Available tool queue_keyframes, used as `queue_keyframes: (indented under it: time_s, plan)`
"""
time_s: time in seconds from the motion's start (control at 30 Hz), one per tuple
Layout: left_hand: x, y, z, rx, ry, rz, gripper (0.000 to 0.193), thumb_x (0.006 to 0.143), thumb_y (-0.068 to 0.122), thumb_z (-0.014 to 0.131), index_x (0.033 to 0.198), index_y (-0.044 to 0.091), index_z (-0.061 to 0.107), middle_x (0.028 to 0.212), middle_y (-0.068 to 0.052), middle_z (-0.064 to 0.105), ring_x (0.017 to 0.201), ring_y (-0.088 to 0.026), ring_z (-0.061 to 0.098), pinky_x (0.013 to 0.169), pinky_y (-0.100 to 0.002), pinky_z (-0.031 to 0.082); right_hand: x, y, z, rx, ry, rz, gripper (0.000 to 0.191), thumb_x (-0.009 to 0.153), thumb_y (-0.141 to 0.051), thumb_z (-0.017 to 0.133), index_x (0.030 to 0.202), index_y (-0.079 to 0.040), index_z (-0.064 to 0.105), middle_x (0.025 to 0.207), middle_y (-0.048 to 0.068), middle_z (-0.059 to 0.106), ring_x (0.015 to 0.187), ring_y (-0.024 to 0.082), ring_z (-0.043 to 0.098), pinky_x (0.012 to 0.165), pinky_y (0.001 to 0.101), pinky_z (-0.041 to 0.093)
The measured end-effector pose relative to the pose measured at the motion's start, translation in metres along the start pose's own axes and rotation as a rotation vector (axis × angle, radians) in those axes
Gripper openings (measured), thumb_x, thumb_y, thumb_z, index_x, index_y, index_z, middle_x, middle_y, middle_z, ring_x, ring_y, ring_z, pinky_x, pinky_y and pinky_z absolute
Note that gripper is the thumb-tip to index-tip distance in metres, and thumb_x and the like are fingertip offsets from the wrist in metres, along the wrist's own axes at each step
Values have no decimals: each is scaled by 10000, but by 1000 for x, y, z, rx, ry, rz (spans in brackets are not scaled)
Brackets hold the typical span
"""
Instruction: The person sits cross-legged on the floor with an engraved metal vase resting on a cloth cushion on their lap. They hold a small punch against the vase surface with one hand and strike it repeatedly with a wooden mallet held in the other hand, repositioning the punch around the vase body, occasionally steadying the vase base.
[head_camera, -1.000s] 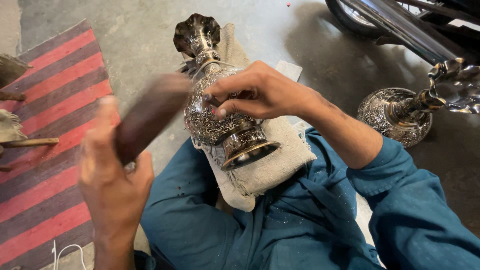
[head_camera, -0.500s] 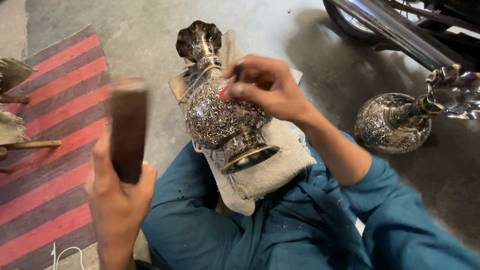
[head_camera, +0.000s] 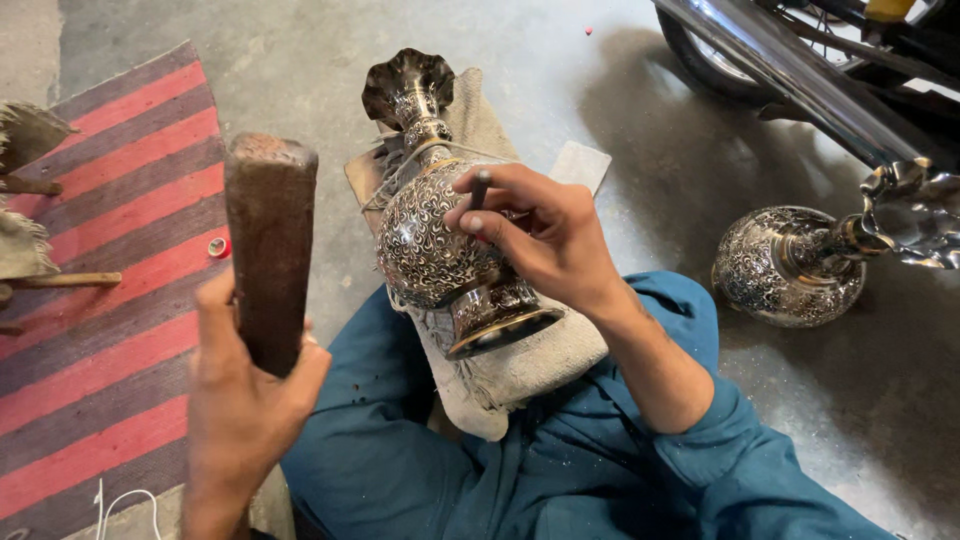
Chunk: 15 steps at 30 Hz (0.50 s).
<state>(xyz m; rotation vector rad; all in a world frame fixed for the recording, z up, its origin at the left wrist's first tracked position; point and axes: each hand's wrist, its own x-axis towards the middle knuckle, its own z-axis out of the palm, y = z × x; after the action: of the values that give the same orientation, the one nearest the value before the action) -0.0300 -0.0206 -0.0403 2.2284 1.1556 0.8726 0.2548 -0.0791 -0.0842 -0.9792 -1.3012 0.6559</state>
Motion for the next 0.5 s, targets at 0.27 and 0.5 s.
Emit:
queue_keyframes:
  time_s: [0.27, 0.5]
  plan:
    - [35, 39, -28, 275, -107, 124, 729, 779, 52, 723, 1434, 114, 410, 1044, -210, 688, 779, -404, 687, 681, -482, 521, 2, 5, 0, -21, 2, -36, 266, 1032, 22, 689, 1290, 13, 624, 1127, 85, 722, 1057, 133, 735, 884, 255, 637]
    - [55, 74, -43, 778, -188, 237, 818, 788, 130, 787, 1526, 225, 447, 955, -166, 655, 918, -377, 672, 781, -498, 521, 1, 10, 0, -12, 18, -36, 285, 1015, 24, 709, 1289, 22, 633, 1153, 80, 712, 1066, 148, 738, 874, 264, 648]
